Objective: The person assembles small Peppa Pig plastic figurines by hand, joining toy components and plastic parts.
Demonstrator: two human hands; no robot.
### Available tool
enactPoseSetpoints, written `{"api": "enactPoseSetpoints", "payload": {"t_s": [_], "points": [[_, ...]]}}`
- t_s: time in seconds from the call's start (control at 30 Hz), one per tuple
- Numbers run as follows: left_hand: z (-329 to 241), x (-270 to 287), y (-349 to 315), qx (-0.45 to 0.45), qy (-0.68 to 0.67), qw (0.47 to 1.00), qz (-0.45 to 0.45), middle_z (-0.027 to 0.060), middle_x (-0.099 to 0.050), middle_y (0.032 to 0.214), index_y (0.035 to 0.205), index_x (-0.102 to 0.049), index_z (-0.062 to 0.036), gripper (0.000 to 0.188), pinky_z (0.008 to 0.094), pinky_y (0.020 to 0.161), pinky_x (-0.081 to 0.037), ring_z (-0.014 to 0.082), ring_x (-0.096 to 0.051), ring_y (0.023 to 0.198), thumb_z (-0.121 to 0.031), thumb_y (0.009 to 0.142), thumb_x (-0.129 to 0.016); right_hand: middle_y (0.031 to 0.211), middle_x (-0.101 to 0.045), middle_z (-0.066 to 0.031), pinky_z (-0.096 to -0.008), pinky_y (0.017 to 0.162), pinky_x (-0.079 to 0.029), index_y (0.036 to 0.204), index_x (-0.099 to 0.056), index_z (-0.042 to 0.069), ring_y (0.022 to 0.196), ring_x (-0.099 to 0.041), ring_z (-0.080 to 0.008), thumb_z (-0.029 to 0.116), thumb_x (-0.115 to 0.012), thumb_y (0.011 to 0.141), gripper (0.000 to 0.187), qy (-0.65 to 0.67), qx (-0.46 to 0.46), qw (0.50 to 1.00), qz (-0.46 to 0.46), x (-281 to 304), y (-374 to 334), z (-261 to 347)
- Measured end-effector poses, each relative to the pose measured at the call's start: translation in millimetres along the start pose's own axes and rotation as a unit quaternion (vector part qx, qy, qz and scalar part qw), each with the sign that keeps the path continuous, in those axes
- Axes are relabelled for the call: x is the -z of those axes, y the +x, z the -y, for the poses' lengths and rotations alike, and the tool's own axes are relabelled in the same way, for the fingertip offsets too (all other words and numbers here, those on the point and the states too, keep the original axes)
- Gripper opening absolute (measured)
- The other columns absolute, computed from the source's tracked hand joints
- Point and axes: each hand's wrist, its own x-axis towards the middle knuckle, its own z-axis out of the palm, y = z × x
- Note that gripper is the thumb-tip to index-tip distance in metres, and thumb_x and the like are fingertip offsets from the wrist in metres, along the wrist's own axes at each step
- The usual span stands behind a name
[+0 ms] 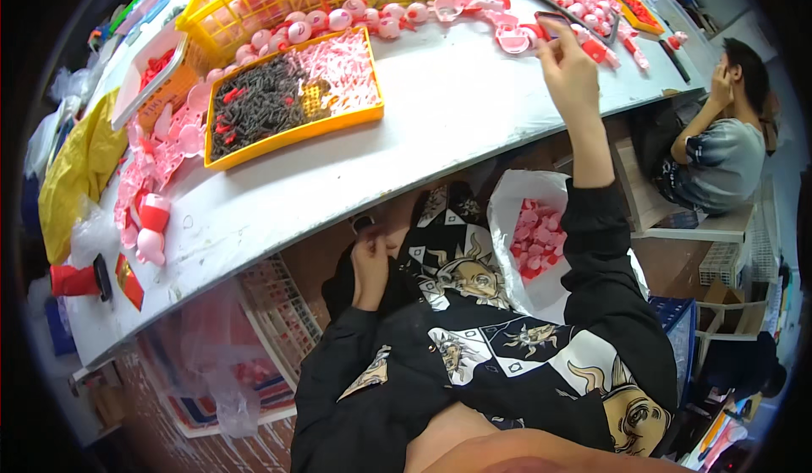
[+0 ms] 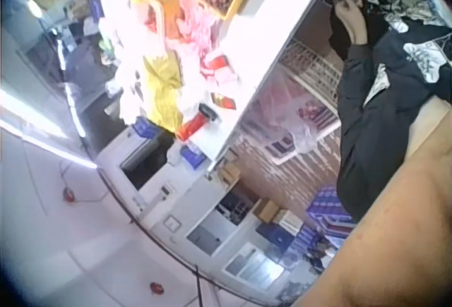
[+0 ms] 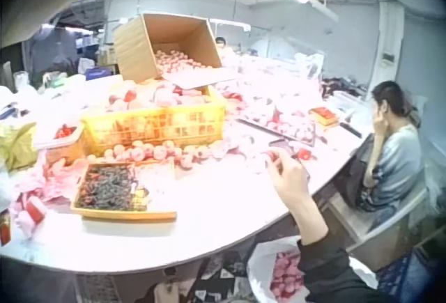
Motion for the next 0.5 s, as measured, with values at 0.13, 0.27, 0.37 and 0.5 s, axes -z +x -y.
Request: {"api": "enactPoseSetpoints", "payload": {"t_s": [0.13, 0.27, 0.37, 0.5], "points": [[15.8, -5.6, 7.9, -0.037, 0.02, 0.999, 0.011, 0.0076, -0.065, 0.074, 0.11, -0.058, 0.0032, 0.02, 0.023, 0.058, -0.046, 0.0099, -0.06, 0.064, -0.006, 0.093, -0.051, 0.09, -0.065, -0.0145, -0.0407, 0.072, -0.051, 0.107, -0.064, 0.007, 0.079, -0.065, -0.0304, 0.037, -0.068, 0.084, 0.038, -0.154, -0.016, 0.988, 0.022, -11.6, 14.8, -30.2], [12.5, -4.4, 6.8, -0.007, -0.011, 1.0, 0.014, 0.0083, -0.065, 0.075, 0.112, -0.058, 0.0011, 0.023, 0.0231, 0.06, -0.047, 0.0101, -0.06, 0.066, -0.003, 0.091, -0.049, 0.092, -0.063, -0.016, -0.0402, 0.075, -0.052, 0.109, -0.064, 0.01, 0.083, -0.065, -0.0307, 0.048, -0.064, 0.085, 0.046, -0.184, 0.002, 0.98, 0.075, -39.3, 20.9, -33.6], [1.2, -1.8, 1.5, 0.0, -0.007, 1.0, 0.01, 0.0077, -0.065, 0.075, 0.114, -0.058, 0.0009, 0.024, 0.0225, 0.061, -0.046, 0.0093, -0.059, 0.066, -0.003, 0.091, -0.049, 0.095, -0.063, -0.0169, -0.0387, 0.077, -0.05, 0.108, -0.064, 0.009, 0.086, -0.064, -0.0293, 0.046, -0.065, 0.085, 0.044, -0.09, 0.01, 0.987, 0.134, -53.0, 15.6, -24.1], [-1.0, -0.4, -0.1, 0.011, 0.0, 1.0, 0.018, 0.0072, -0.064, 0.076, 0.114, -0.058, 0.0016, 0.024, 0.0218, 0.063, -0.045, 0.0094, -0.057, 0.068, -0.005, 0.094, -0.049, 0.097, -0.063, -0.0162, -0.0392, 0.081, -0.048, 0.115, -0.06, 0.009, 0.091, -0.061, -0.0305, 0.042, -0.064, 0.086, 0.044, 0.017, 0.017, 0.983, 0.18, -39.8, -12.0, 26.0]]}}
